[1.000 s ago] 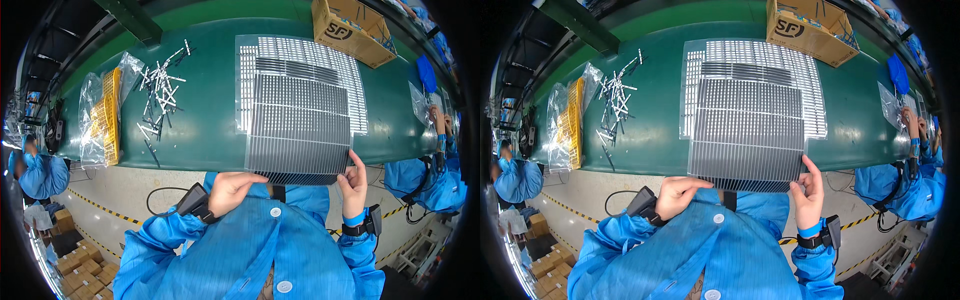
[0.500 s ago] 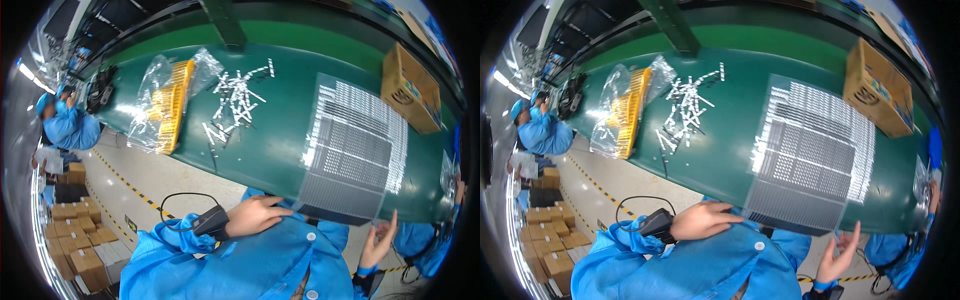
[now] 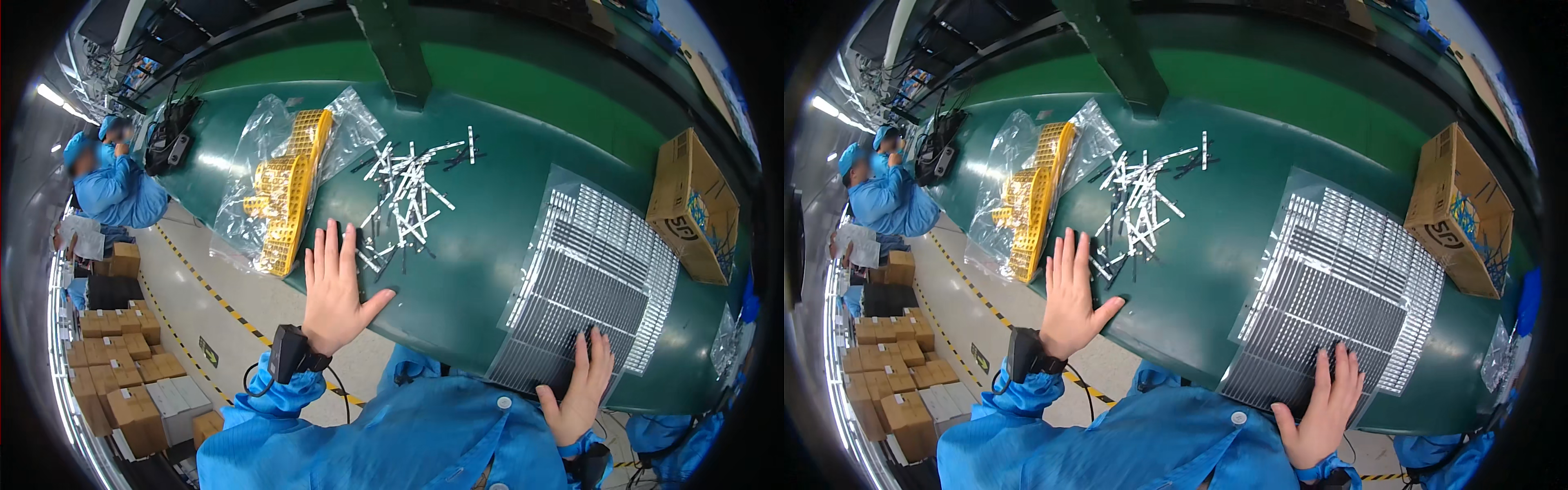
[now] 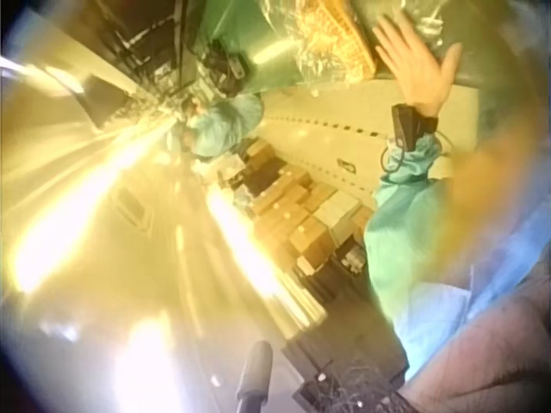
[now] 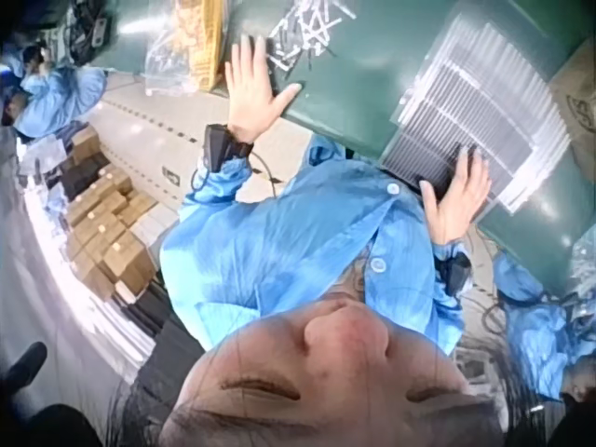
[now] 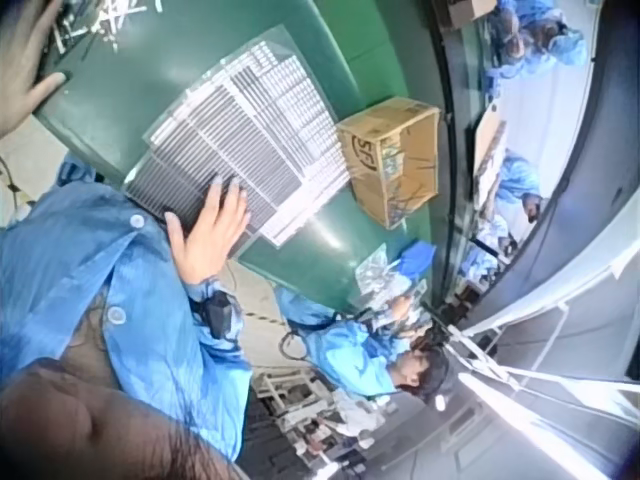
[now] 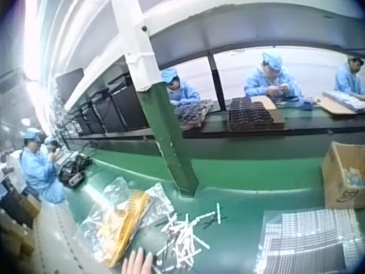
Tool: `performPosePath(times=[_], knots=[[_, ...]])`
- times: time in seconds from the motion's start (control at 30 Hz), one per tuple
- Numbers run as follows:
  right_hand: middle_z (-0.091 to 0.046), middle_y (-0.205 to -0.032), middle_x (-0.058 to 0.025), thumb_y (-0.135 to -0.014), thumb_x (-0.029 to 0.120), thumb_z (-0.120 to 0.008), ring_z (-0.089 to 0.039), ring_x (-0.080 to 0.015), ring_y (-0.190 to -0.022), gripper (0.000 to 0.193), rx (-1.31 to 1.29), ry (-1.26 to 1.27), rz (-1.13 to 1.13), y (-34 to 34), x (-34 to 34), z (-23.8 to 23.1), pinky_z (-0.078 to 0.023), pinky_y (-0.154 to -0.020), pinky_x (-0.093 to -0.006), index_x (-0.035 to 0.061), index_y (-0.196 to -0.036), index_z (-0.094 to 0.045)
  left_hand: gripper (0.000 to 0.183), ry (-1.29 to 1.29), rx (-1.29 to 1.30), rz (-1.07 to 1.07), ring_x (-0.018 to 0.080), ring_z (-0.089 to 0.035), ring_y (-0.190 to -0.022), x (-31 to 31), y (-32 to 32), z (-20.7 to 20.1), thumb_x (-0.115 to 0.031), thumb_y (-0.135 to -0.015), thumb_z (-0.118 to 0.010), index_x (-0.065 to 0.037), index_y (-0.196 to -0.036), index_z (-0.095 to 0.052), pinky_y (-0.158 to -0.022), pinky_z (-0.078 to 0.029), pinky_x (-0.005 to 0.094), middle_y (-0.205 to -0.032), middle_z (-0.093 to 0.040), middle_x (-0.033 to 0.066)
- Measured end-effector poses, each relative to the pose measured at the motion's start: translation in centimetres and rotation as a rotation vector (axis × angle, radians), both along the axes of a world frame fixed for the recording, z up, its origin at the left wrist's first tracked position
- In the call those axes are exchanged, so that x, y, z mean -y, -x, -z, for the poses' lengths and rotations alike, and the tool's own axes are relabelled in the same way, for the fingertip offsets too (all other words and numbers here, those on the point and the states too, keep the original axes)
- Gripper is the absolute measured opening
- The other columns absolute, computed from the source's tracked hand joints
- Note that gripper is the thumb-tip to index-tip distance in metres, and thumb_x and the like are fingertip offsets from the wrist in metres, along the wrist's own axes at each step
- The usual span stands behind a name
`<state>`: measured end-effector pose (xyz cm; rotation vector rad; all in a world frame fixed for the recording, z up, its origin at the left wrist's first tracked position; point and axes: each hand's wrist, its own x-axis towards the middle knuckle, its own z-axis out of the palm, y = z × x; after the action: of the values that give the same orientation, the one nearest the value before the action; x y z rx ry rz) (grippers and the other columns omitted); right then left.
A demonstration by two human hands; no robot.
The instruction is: Manually insert and align small lighting components into a metal grid frame at an assembly line.
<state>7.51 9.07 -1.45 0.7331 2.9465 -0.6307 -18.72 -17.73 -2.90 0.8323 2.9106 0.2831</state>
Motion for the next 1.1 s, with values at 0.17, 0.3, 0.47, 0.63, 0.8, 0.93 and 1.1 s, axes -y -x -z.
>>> performPosePath(times=[0.17,0.3,0.47,0.63,0.8,0.93,1.1], knots=[[-0.029,-0.153,-0.0223,-0.085,0.056,-0.06,-0.024,-0.0448,-0.142,0.086,0.045,-0.058,-0.023,0.3,-0.7,1.2,-0.012,-0.114,-0.0622,0.0034,-0.148,-0.034,0.097,-0.042,-0.043,0.122,0.0471,-0.013,-0.146,-2.4,2.3,1.0,-0.045,-0.084,-0.066,0.0,-0.153,-0.015,-0.115,-0.015,0.0566,-0.158,-0.013,0.0276],[-0.03,-0.153,-0.0214,-0.084,0.055,-0.062,-0.023,-0.0445,-0.142,0.084,0.022,-0.028,-0.037,0.1,-1.2,1.6,-0.012,-0.113,-0.0633,0.0043,-0.145,-0.037,0.094,-0.094,-0.094,0.232,0.0472,-0.015,-0.145,-5.7,4.2,0.8,-0.042,-0.085,-0.065,0.0,-0.153,-0.016,-0.116,-0.015,0.0554,-0.157,-0.014,0.0278],[-0.031,-0.152,-0.021,-0.079,0.049,-0.069,-0.026,-0.0437,-0.141,0.084,0.053,-0.009,-0.033,-0.3,-1.7,1.7,-0.014,-0.112,-0.0634,0.0047,-0.143,-0.041,0.088,-0.094,-0.058,0.359,0.0492,-0.018,-0.143,-10.6,3.8,0.6,-0.039,-0.085,-0.066,-0.002,-0.152,-0.022,-0.115,-0.017,0.0554,-0.156,-0.018,0.0278],[-0.033,-0.152,-0.0193,-0.078,0.046,-0.072,-0.027,-0.0432,-0.141,0.081,0.04,0.019,-0.067,-0.9,-1.8,1.8,-0.015,-0.112,-0.0635,0.0079,-0.143,-0.044,0.08,-0.117,0.011,0.433,0.0485,-0.021,-0.142,-12.0,1.6,0.1,-0.033,-0.083,-0.068,-0.006,-0.149,-0.031,-0.115,-0.017,0.0561,-0.155,-0.021,0.0273],[-0.034,-0.152,-0.0196,-0.077,0.047,-0.072,-0.027,-0.0432,-0.141,0.081,0.027,0.034,-0.074,-1.0,-1.7,1.8,-0.015,-0.112,-0.0636,0.0076,-0.143,-0.045,0.082,-0.109,-0.031,0.395,0.046,-0.021,-0.143,-12.0,2.1,-2.4,-0.02,-0.075,-0.078,-0.008,-0.146,-0.039,-0.116,-0.019,0.0534,-0.155,-0.023,0.023],[-0.036,-0.15,-0.0207,-0.079,0.047,-0.071,-0.028,-0.0433,-0.141,0.079,-0.011,0.123,-0.036,-0.9,-2.1,0.3,-0.016,-0.112,-0.0626,0.0042,-0.14,-0.046,0.103,-0.163,-0.022,0.394,0.0435,-0.023,-0.143,-12.7,5.6,-3.4,-0.025,-0.057,-0.09,-0.01,-0.145,-0.039,-0.115,-0.026,0.0503,-0.155,-0.025,0.0206],[-0.045,-0.143,-0.0205,-0.081,0.041,-0.069,-0.036,-0.0424,-0.137,0.066,-0.134,0.181,-0.004,-1.0,-2.8,-1.2,-0.02,-0.112,-0.0595,0.0005,-0.131,-0.052,0.096,-0.148,0.045,0.487,0.0411,-0.036,-0.135,-12.5,7.2,-2.1,-0.025,-0.057,-0.091,-0.009,-0.14,-0.046,-0.11,-0.034,0.0469,-0.148,-0.036,0.0186]])
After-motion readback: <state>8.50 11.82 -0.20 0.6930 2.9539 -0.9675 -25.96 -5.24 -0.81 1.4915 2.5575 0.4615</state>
